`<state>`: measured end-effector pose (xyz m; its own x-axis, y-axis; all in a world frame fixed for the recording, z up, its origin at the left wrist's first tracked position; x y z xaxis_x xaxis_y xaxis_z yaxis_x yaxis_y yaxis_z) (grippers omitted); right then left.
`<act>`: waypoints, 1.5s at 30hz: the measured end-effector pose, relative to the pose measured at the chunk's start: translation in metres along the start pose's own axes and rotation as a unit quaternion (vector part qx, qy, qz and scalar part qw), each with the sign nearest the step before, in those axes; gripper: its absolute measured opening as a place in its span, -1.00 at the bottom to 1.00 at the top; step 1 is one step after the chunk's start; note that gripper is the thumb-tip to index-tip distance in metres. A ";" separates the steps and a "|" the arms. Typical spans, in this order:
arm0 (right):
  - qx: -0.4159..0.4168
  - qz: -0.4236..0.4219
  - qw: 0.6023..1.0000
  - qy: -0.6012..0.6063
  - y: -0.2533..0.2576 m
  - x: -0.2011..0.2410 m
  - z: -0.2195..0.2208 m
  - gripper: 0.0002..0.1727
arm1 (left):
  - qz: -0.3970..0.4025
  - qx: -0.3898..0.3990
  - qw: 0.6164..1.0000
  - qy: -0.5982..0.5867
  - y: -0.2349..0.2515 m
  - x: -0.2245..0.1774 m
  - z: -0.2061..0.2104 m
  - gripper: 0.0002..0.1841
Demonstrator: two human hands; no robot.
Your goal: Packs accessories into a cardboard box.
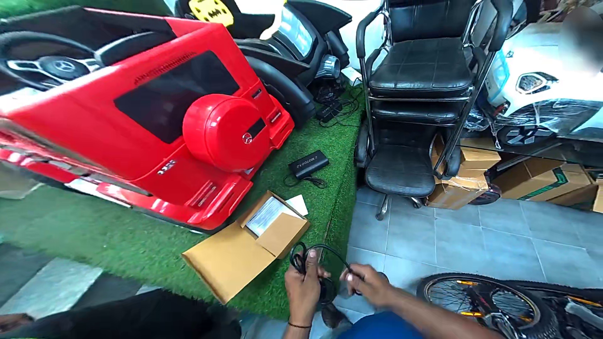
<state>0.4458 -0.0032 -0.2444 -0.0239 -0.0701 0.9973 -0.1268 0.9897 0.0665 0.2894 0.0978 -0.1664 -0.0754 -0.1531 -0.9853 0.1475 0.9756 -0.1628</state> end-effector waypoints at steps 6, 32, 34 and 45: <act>0.126 0.065 0.947 -0.289 0.016 0.020 0.043 -0.50 | 0.078 0.174 0.982 0.011 0.015 -0.001 -0.014 -0.58; -0.092 -0.010 0.990 -0.107 0.069 0.114 0.003 -0.63 | 0.055 0.299 0.952 -0.045 0.012 -0.007 -0.042 0.24; -0.186 -0.006 0.975 -0.120 0.076 0.104 0.014 -0.63 | 0.023 0.309 0.949 -0.056 0.012 -0.005 -0.044 0.28; -0.344 0.054 0.915 -0.202 0.080 0.095 0.015 -0.49 | -0.074 0.167 0.976 -0.117 0.008 0.005 -0.047 -0.75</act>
<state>0.4186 0.0678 -0.1448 -0.3810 0.1299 0.9154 0.5495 0.8280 0.1112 0.2435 0.1127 -0.1708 0.1004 -0.3588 -0.9280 0.4690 0.8397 -0.2739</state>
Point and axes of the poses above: each hand's wrist, its own y-axis towards the middle knuckle, its own z-axis out of the palm, x = y × z, the point moved 1 cm from there along y, towards the middle knuckle, and after that the axes turned 7 degrees about -z, right-handed, at the moved point
